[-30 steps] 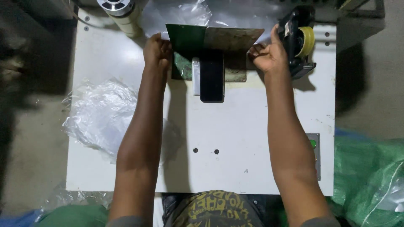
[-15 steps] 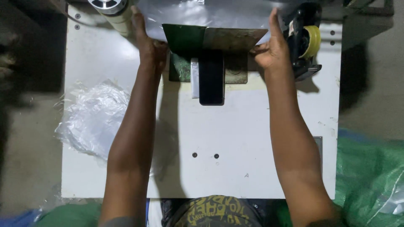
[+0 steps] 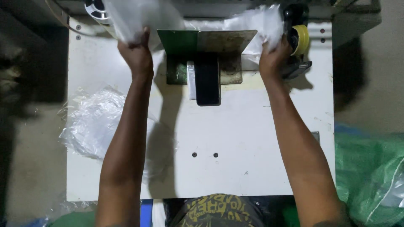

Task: Folding and stacking small plastic bags on a workstation

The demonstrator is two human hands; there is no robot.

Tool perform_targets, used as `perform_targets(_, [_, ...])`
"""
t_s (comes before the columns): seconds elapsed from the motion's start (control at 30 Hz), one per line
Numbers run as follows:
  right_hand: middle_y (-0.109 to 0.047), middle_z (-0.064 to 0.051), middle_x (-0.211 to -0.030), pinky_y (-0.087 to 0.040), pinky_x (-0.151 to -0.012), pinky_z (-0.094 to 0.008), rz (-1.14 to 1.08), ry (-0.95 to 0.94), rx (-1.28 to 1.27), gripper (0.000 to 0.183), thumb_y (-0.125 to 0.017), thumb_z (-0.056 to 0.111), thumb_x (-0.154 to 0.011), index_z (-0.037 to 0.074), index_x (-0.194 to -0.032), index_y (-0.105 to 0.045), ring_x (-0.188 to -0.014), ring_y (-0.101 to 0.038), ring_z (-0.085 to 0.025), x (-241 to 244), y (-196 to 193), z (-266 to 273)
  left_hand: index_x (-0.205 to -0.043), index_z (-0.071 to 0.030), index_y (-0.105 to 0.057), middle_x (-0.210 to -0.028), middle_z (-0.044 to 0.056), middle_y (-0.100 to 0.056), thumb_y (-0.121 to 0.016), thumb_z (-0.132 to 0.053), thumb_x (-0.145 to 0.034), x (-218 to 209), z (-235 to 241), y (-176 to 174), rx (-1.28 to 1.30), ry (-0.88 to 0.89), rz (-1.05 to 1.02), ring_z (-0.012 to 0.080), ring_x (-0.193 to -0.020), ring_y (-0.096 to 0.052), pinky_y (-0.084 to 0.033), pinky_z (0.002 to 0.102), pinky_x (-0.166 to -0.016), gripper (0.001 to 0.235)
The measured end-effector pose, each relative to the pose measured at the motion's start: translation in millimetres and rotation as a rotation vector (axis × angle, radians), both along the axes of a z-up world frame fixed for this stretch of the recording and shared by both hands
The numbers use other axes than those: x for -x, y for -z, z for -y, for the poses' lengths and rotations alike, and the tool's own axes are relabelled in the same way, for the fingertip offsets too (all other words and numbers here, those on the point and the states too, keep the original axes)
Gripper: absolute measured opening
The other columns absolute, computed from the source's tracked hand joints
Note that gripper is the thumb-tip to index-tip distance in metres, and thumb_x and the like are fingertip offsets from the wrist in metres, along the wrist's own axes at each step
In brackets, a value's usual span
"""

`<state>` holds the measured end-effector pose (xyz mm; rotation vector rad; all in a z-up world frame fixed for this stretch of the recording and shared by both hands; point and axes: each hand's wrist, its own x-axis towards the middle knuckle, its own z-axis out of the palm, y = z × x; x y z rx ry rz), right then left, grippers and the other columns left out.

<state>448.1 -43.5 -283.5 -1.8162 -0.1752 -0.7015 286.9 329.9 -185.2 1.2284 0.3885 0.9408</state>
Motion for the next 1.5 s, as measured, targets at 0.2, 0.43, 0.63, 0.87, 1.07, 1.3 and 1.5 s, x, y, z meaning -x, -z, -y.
perform_targets(0.2, [-0.069,-0.020,-0.127,-0.041,-0.112,-0.050,0.201,-0.305,0.612,0.052,-0.046,0.042,-0.096,0.000,-0.115,-0.070,-0.126,-0.060,-0.043,169,-98,71,-0.106,-0.006,-0.070,-0.096,0.005,-0.070,-0.091,-0.004,-0.091,115,39,-75,-0.268,-0.113,-0.017,0.0127,-0.089,-0.066,-0.058,0.034,-0.090,0.026])
perform_targets(0.43, [-0.057,0.003,-0.148,-0.026,-0.121,-0.052,-0.319,-0.610,0.888,0.086,-0.065,0.084,-0.068,0.028,-0.132,-0.059,-0.151,-0.039,-0.031,254,-24,176,-0.091,0.005,-0.068,-0.075,0.016,-0.051,-0.080,0.001,-0.086,216,94,-153,-0.519,0.172,-0.358,0.0166,-0.094,-0.046,-0.041,0.035,-0.081,0.013])
perform_targets(0.63, [-0.022,-0.013,-0.171,-0.006,-0.125,-0.055,-0.555,-0.825,0.666,0.109,-0.088,0.042,-0.072,0.016,-0.162,-0.031,-0.158,-0.010,-0.039,299,-199,124,-0.098,-0.001,-0.068,-0.102,0.019,-0.069,-0.086,-0.020,-0.087,238,123,-139,-0.670,0.570,-0.289,0.0371,-0.095,-0.068,-0.051,0.046,-0.088,0.028])
perform_targets(0.87, [-0.059,-0.008,-0.144,-0.032,-0.122,-0.048,-0.613,-1.055,-0.054,0.082,-0.089,0.004,-0.079,0.013,-0.149,-0.047,-0.140,-0.053,-0.026,332,-150,24,-0.106,-0.005,-0.074,-0.093,0.015,-0.074,-0.083,-0.016,-0.087,246,167,-92,-0.483,0.838,-0.367,0.0237,-0.086,-0.069,-0.054,0.040,-0.081,0.024])
perform_targets(1.07, [-0.067,-0.002,-0.092,-0.057,-0.081,-0.035,-0.879,-0.639,-0.452,0.022,-0.078,0.013,-0.093,0.005,-0.111,-0.067,-0.081,-0.064,-0.012,351,-179,1,-0.138,0.002,-0.054,-0.095,-0.002,-0.061,-0.075,-0.032,-0.094,280,190,-77,0.283,0.724,-0.642,0.0074,-0.086,-0.053,-0.042,0.021,-0.076,0.060])
perform_targets(1.3, [-0.060,-0.001,-0.081,-0.053,-0.077,-0.033,-0.784,-0.714,-0.065,0.015,-0.072,0.018,-0.101,0.005,-0.100,-0.066,-0.076,-0.057,-0.010,375,-158,35,-0.122,0.001,-0.060,-0.097,0.018,-0.066,-0.069,-0.020,-0.100,306,214,-57,-0.221,0.652,-0.505,0.0284,-0.084,-0.063,-0.050,0.043,-0.073,0.032])
perform_targets(1.5, [-0.077,-0.023,-0.112,-0.049,-0.107,-0.056,-0.520,-1.136,0.088,0.068,-0.050,0.059,-0.099,-0.003,-0.102,-0.078,-0.118,-0.069,-0.045,420,-168,82,-0.098,-0.007,-0.076,-0.116,0.013,-0.075,-0.057,-0.024,-0.101,363,207,-49,-0.802,0.756,-0.208,0.0391,-0.117,-0.069,-0.048,0.058,-0.105,0.025])
